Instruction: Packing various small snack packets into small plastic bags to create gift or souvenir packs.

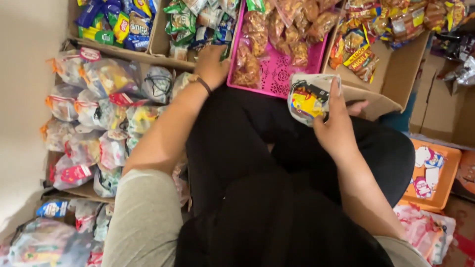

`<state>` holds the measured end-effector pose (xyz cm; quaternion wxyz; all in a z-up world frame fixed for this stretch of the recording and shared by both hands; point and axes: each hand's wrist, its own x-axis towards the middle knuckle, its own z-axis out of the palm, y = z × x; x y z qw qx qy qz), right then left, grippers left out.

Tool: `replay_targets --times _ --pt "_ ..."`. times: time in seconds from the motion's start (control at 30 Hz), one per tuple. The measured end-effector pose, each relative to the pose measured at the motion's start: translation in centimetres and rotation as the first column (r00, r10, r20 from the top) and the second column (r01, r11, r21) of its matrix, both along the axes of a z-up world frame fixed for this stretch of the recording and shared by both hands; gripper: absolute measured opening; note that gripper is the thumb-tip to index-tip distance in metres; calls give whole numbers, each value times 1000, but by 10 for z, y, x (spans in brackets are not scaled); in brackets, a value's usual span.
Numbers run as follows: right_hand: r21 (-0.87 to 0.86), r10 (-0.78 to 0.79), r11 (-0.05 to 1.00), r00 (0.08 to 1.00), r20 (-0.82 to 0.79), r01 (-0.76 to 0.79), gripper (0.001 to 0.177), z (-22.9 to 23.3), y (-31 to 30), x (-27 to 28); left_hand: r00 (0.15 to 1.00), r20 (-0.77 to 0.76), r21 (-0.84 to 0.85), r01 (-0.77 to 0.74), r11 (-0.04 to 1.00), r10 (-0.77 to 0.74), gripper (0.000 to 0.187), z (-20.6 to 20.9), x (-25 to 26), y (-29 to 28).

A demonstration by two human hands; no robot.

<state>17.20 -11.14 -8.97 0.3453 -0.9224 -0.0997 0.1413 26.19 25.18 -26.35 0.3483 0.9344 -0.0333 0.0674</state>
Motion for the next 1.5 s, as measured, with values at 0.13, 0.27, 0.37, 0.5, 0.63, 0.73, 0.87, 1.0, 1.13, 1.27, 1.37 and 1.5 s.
replay_targets --times 0.13,0.27,0.37,0.5,0.63,0.73,0.87,1.0,1.13,1.27,1.37,1.5 --pt "-29 15 999 998 -53 -17 91 -17 11 13 744 -632 350 23 936 218 46 20 41 44" --pt "-29 -10 1000 993 -115 7 89 -26 21 22 462 -853 289 30 957 243 61 45 65 57" --pt "-39 8 999 992 -128 -13 89 -30 28 26 595 -780 181 -80 980 193 70 22 74 56" --pt "-40 43 998 992 -122 -49 89 -37 32 27 606 -733 139 -310 941 308 74 -28 90 49" --pt "-18 75 997 993 -90 -77 87 -34 34 26 607 -712 187 -321 928 353 66 -32 91 46" --pt "-3 70 998 994 -87 -70 85 -31 31 23 669 -682 228 -189 955 295 44 -22 85 52" --pt "65 86 994 995 -50 -83 81 -21 27 13 752 -627 180 -115 977 204 58 37 60 49" --pt "103 90 991 996 -5 -89 83 -12 24 0 848 -515 92 -93 991 127 50 111 8 27" --pt "125 119 984 992 45 -124 87 -1 21 -16 972 -211 -128 73 989 -99 47 172 -62 -9" --pt "191 191 958 971 142 -216 84 18 19 -40 921 211 -320 383 867 -329 44 210 -135 -53" --pt "219 210 943 958 198 -252 82 32 15 -61 871 230 -301 488 819 -434 38 243 -175 -86" --pt "223 229 933 944 237 -283 85 45 2 -87 876 172 5 457 890 -451 39 236 -195 -113"
